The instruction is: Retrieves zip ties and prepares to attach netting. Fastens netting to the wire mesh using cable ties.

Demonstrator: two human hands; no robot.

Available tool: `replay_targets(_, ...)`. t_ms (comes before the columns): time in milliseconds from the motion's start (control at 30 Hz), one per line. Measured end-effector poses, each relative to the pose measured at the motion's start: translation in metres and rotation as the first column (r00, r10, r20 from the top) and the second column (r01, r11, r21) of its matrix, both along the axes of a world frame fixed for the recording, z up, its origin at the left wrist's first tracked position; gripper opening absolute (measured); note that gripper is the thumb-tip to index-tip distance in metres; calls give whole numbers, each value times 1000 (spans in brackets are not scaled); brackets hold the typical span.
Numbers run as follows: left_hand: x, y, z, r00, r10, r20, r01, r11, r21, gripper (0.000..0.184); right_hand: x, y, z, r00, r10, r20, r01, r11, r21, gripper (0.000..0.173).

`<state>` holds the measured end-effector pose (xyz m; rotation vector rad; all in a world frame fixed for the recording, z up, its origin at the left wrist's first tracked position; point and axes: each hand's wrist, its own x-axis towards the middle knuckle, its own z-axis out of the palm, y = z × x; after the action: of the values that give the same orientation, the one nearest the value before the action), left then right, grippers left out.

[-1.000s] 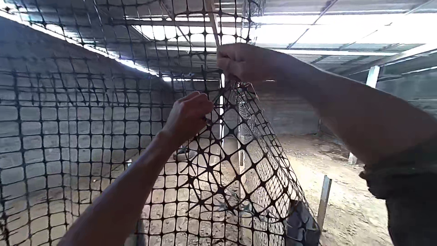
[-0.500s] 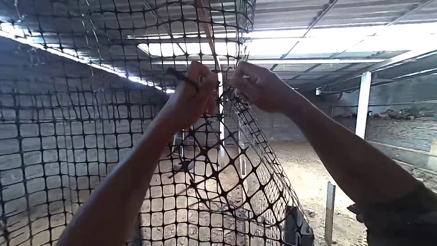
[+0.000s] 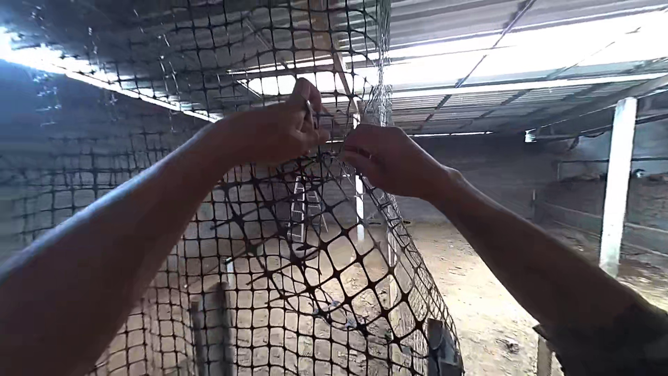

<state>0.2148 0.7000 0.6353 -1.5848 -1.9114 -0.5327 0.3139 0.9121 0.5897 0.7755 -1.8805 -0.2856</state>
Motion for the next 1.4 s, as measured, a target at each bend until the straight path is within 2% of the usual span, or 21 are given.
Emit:
replay_targets(133,14,13,-7,959,187,-215,-226,958,-175,70,0,-13,-4,996,-23,-83,23,1000,5,22)
replay_targets(233,23,17,-8,941,223,-254,-279,937,-211,71,0,-26,-4,990,-54,-133,57,998,21,21)
replay_targets(367,37,9,1,933,281,-226,-335,907,-255,72,-4,-31,1,983,-11,-185,23,998,62,20)
replay_targets(400,37,7,1,933,261,-248,-325,907,-268,67,-3,-31,2,983,-4,-183,17,997,69,20)
replay_targets(500,27,7,0,943,119,-311,-207,941,-268,22,-1,-31,7,992,8,-124,-1,998,59,20)
replay_targets(567,22,11,-3,925,136,-354,-241,932,-272,20,1,-28,11,998,30,-53,-30,1000,-2,22)
replay_targets(667,39,15,-7,922,268,-280,-349,888,-298,24,-3,-17,12,984,180,4,-178,979,-101,21)
replay_targets(733,39,17,-5,926,332,-176,-373,875,-309,27,-2,-9,10,970,226,87,-207,961,-182,21)
replay_targets(800,33,16,-3,939,310,-148,-341,890,-303,31,-7,-2,5,955,255,152,-218,950,-225,30)
replay_targets(867,30,15,-4,943,268,-195,-319,895,-313,38,-16,1,-3,949,290,126,-257,939,-228,30)
replay_targets(900,29,16,-4,940,248,-234,-316,893,-322,37,-18,0,-6,953,290,90,-262,936,-236,26)
replay_targets(967,24,16,-5,936,236,-261,-315,892,-324,24,-17,-3,-8,967,247,60,-218,927,-304,18)
replay_targets(1033,22,13,-5,952,247,-183,-295,902,-316,26,-18,-2,-6,968,236,84,-186,900,-395,18)
replay_targets(1100,22,9,-5,971,237,-39,-239,938,-252,32,-19,0,-6,966,231,119,-149,866,-477,17)
replay_targets(1133,22,6,-6,974,225,21,-216,954,-207,33,-19,0,-8,964,230,135,-140,867,-478,17)
replay_targets(1200,18,2,-9,980,161,114,-148,982,-115,31,-22,0,-15,965,228,130,-166,913,-373,17)
replay_targets(1267,13,0,-13,979,81,186,-76,997,-33,25,-26,-2,-20,961,243,130,-204,944,-259,15)
replay_targets(1333,11,1,-15,969,26,246,-30,999,15,18,-28,-3,-18,951,263,164,-226,951,-210,15)
replay_targets(1400,6,1,-16,989,0,150,-9,998,60,13,-27,-4,-10,937,286,202,-226,935,-274,21)
